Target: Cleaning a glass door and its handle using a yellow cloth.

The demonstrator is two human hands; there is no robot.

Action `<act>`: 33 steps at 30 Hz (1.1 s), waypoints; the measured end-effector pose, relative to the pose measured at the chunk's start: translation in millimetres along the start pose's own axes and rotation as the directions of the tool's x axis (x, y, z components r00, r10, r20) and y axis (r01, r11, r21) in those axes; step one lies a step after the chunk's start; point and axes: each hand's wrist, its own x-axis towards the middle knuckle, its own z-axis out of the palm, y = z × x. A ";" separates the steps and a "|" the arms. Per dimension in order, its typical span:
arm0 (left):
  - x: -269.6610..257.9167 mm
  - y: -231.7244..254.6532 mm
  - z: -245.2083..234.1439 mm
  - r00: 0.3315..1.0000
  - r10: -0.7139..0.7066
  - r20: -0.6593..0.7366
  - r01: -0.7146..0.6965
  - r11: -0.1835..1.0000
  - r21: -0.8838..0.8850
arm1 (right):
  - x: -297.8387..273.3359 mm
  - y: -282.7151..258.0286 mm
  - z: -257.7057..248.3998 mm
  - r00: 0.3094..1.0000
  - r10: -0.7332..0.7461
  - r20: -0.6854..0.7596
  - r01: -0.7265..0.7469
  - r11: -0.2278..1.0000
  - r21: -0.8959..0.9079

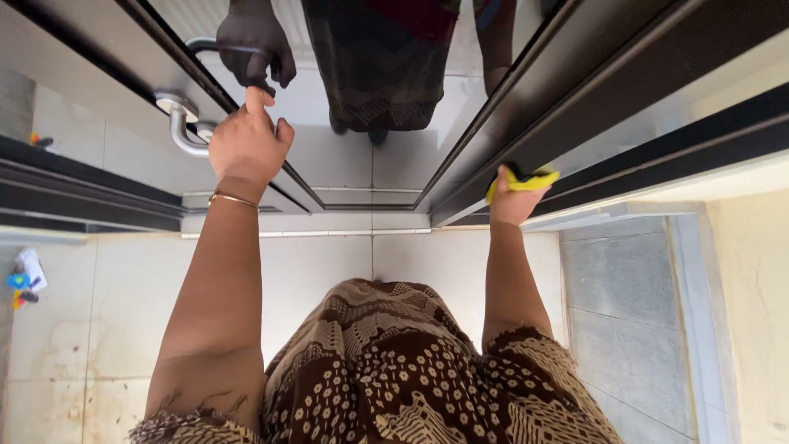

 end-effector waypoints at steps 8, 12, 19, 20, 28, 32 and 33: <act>3.4 -2.7 3.6 1.000 0.016 -0.016 -0.016 1.000 0.020 | 53.2 -58.0 -55.3 0.972 -0.130 0.196 0.069 0.954 0.290; 1.1 2.2 -4.0 0.998 -0.024 0.052 0.023 0.999 0.025 | 133.9 -125.8 -68.6 0.948 -0.319 -0.020 0.307 0.891 0.334; -0.9 -2.9 2.5 1.000 0.009 0.001 -0.009 1.000 0.019 | 153.1 -141.4 -44.9 0.875 -0.333 -0.352 0.436 0.857 0.274; 1.5 -1.9 0.7 1.000 0.014 -0.008 -0.014 1.000 0.000 | 149.1 -122.8 -33.0 0.873 -0.306 -0.379 0.416 0.873 0.254; 2.3 -2.9 2.8 0.999 0.038 -0.026 -0.037 0.999 0.016 | 22.9 -50.8 -10.5 1.000 -0.027 0.001 0.026 0.970 0.242; 2.5 -2.4 1.9 0.999 0.033 -0.010 -0.033 0.999 0.008 | 25.6 -30.3 -35.5 0.959 0.028 0.281 -0.017 0.999 -0.042; 2.9 -2.1 0.0 0.999 0.040 -0.017 -0.040 0.999 0.007 | 36.3 -36.6 -46.7 0.962 0.025 0.272 -0.015 0.999 -0.039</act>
